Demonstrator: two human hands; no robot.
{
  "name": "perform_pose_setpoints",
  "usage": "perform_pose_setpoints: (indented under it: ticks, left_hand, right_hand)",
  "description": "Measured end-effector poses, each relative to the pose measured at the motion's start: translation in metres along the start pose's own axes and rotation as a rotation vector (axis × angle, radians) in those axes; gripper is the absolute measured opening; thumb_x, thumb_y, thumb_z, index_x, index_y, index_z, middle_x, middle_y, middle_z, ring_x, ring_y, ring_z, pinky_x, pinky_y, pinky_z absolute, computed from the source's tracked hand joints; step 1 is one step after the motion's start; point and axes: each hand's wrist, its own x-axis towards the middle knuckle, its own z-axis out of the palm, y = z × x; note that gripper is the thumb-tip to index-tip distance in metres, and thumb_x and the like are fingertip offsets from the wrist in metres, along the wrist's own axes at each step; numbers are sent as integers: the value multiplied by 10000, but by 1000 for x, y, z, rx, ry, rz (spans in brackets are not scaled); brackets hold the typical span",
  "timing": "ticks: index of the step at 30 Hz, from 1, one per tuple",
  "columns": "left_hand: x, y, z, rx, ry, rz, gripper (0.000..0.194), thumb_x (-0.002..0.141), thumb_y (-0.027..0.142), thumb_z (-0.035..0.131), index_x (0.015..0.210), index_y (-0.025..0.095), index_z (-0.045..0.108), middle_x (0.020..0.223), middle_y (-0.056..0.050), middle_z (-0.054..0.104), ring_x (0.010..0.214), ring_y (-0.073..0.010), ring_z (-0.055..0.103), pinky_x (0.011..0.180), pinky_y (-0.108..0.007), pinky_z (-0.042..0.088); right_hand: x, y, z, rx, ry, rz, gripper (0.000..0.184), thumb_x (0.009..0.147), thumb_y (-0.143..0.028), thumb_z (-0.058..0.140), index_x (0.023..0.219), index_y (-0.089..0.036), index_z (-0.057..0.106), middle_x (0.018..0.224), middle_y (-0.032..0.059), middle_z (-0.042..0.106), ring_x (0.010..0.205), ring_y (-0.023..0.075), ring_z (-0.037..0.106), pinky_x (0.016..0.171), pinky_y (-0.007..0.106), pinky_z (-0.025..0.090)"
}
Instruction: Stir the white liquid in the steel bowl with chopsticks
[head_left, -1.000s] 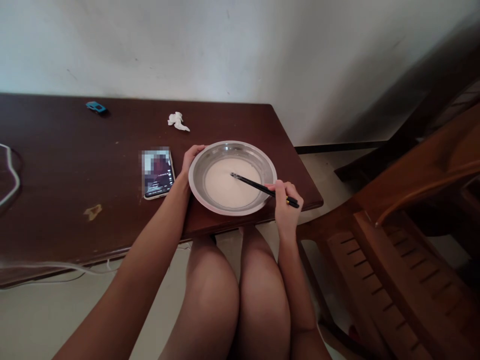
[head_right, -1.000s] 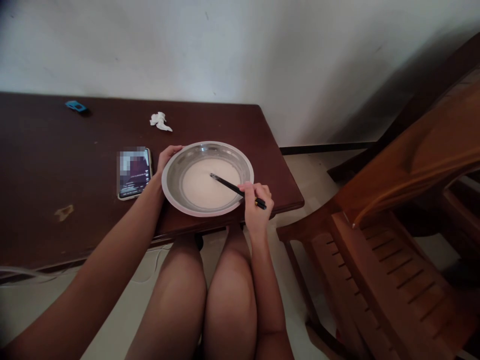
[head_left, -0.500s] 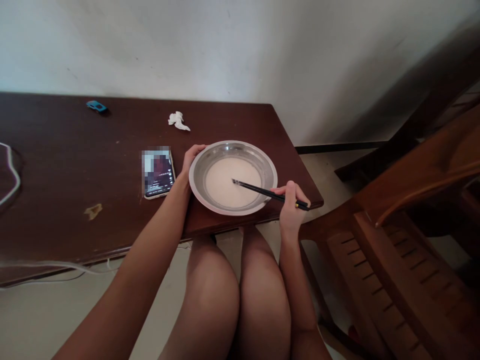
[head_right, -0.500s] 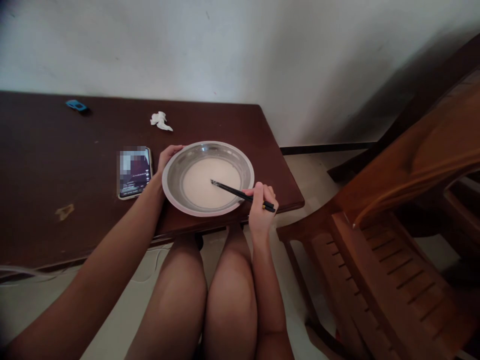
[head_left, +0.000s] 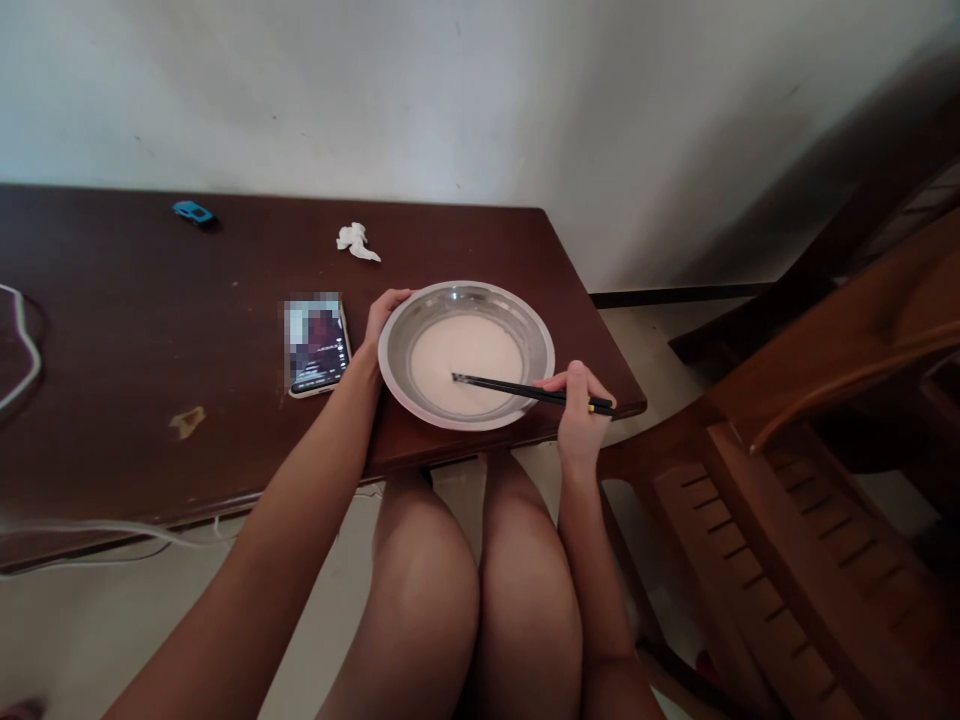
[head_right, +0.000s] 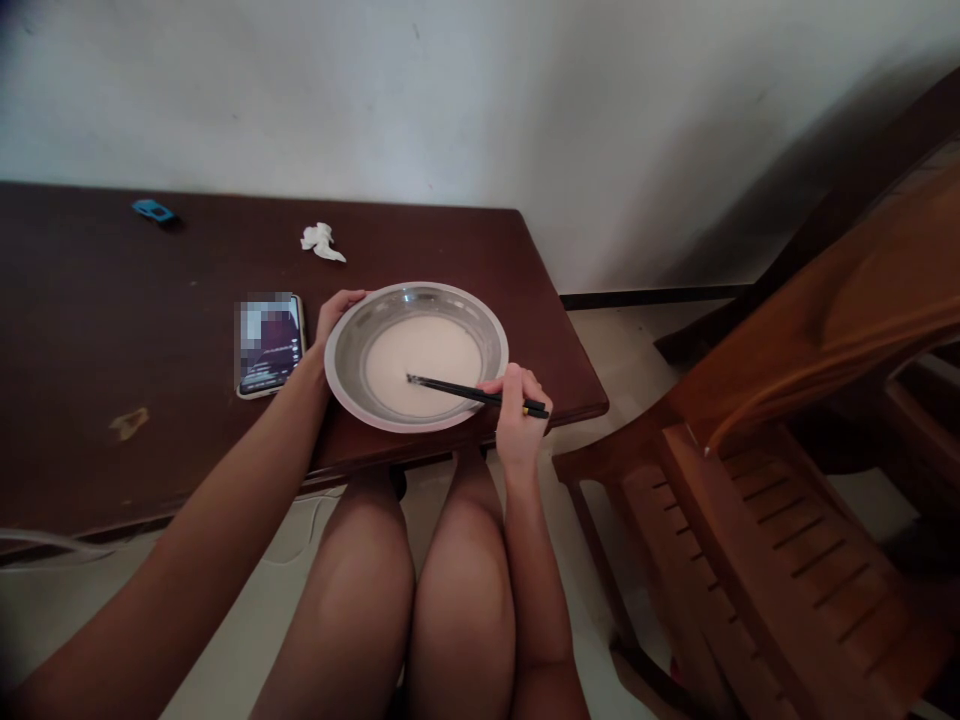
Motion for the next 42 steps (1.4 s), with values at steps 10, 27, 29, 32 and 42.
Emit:
perform_pose_setpoints:
  ticks: [10,27,29,32,42]
  left_hand:
    - [3,-1,-1,7,38,20,295,878,214,475,646,203,657,576,-19,640,879,-251,736,780,-316,605]
    - [0,1,1,-17,40,-7,269,906,210,473,771,212,706,611,-23,708,870,-256,750,821,-335,610]
    - [1,1,1,10,55,-1,238,886,217,494,823,211,723,635,-24,721,886,-266,746,825,-345,607]
    - [1,0,0,46,59,5,219,864,237,509,854,211,726,678,-30,733,914,-279,740,829,-360,601]
    - [3,-1,-2,34,29,15,180,830,258,538,694,218,650,669,-44,714,971,-290,740,873,-358,595]
  right_hand:
    - [-1,0,0,20,97,-16,513,977,-542,498,581,-242,624,609,8,702,633,185,649,784,385,530]
    - [-1,1,3,-62,-117,3,397,942,-520,574,688,-238,693,742,26,766,786,200,671,830,377,523]
    - [0,1,2,-73,-42,-8,407,944,-531,566,686,-243,691,740,28,760,777,203,656,840,388,518]
    - [-1,2,1,-8,78,-10,489,966,-550,516,607,-246,649,642,20,705,705,203,644,794,389,524]
    - [0,0,1,-84,5,-23,422,961,-520,547,676,-243,687,728,25,748,820,204,657,850,378,515]
